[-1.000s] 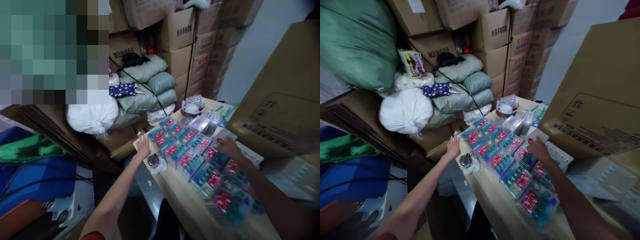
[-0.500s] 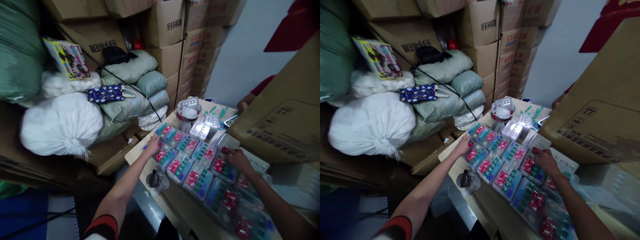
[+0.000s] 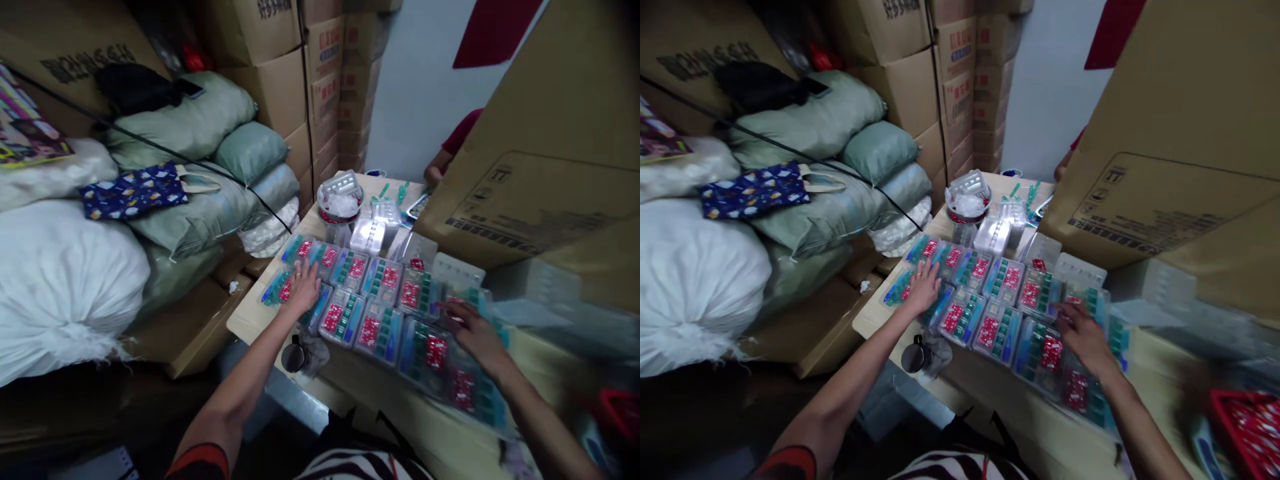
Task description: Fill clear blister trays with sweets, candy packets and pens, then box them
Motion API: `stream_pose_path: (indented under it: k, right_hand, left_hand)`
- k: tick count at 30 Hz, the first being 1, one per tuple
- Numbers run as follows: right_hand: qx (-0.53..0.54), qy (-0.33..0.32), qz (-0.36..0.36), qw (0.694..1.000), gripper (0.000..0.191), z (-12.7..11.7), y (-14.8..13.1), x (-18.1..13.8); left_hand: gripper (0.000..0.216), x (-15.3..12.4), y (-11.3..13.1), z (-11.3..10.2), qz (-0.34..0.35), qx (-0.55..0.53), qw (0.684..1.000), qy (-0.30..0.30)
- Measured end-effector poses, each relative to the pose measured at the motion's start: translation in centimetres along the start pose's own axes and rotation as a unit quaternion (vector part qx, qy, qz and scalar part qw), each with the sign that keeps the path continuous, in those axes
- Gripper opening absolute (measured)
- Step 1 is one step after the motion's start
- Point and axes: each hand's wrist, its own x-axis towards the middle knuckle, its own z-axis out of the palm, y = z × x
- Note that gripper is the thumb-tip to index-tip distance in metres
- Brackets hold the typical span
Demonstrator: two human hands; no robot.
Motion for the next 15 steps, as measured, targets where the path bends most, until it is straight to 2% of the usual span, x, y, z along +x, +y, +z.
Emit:
stream_pose_path:
  k: [2,5,7,10,13,15]
  right_hand:
    - [0.018,0.006,0.020,1.000,0.045,-0.3,0.3,-2.0]
    - [0.041,0.007,0.023,0.999,0.046,-0.8,0.6,-4.6]
    - [0.053,0.016,0.030,0.998,0.048,-1.3,0.9,-6.0]
    - [0.066,0.037,0.073,0.994,0.048,-1.8,1.3,-7.8]
    - [0.074,0.041,0.105,0.991,0.045,-1.9,1.6,-9.3]
    - [0.079,0.044,0.114,0.989,0.045,-1.9,1.8,-10.1]
  left_hand:
    - [0.062,-0.4,1.1,1.4,0.040,0.016,0.999,-0.007]
    - [0.062,-0.7,1.6,2.9,0.031,0.024,0.998,-0.041]
    - [0.062,-0.9,1.6,3.1,0.020,0.028,0.998,-0.045]
    - [0.063,-1.1,2.7,2.6,0.020,0.033,0.999,-0.012]
    - [0.064,-1.4,4.8,2.4,0.084,0.046,0.995,0.008]
    - [0.064,-1.6,6.1,2.7,0.133,0.062,0.989,-0.013]
